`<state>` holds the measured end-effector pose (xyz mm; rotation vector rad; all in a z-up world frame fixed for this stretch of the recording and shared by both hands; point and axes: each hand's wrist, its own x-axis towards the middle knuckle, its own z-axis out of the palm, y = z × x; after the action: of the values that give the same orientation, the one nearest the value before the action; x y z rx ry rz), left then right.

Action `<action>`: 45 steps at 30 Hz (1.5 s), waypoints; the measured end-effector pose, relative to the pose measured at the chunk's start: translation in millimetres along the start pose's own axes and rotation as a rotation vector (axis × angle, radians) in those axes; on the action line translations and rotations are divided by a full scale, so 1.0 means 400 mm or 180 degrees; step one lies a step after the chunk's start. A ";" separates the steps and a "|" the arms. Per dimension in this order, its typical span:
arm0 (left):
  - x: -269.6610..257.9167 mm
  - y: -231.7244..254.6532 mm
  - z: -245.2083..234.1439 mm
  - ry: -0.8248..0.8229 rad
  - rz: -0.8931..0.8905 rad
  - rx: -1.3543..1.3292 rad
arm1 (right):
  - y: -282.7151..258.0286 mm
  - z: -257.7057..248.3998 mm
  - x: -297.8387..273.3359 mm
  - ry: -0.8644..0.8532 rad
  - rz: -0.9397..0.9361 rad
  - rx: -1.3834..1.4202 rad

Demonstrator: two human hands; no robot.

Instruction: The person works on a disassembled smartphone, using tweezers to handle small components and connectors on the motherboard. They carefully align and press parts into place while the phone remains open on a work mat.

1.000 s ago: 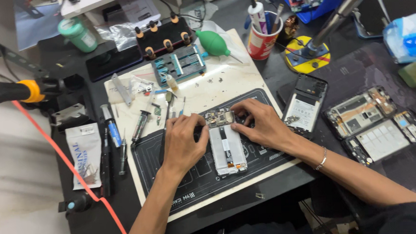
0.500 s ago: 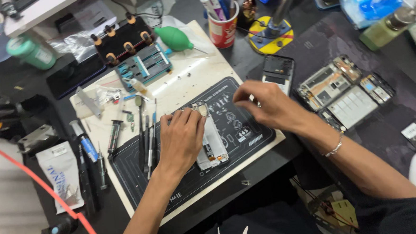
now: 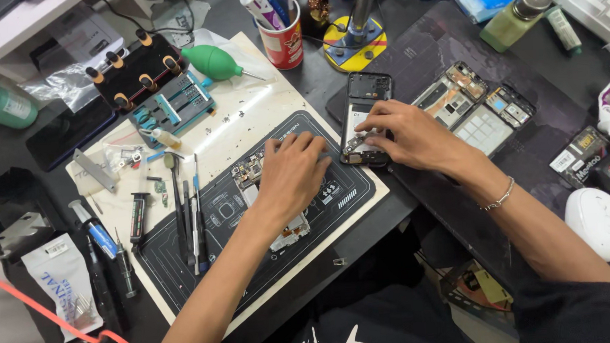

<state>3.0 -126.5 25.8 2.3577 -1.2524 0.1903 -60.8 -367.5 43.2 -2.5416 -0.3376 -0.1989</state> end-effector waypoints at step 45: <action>-0.023 -0.017 -0.062 0.0194 -0.0890 -0.1638 | -0.056 0.049 0.050 -0.0275 0.0395 0.0986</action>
<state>5.5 -105.1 42.5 2.0237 -0.8077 -0.1359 -46.7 -334.6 42.5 -2.2585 -0.2229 0.0111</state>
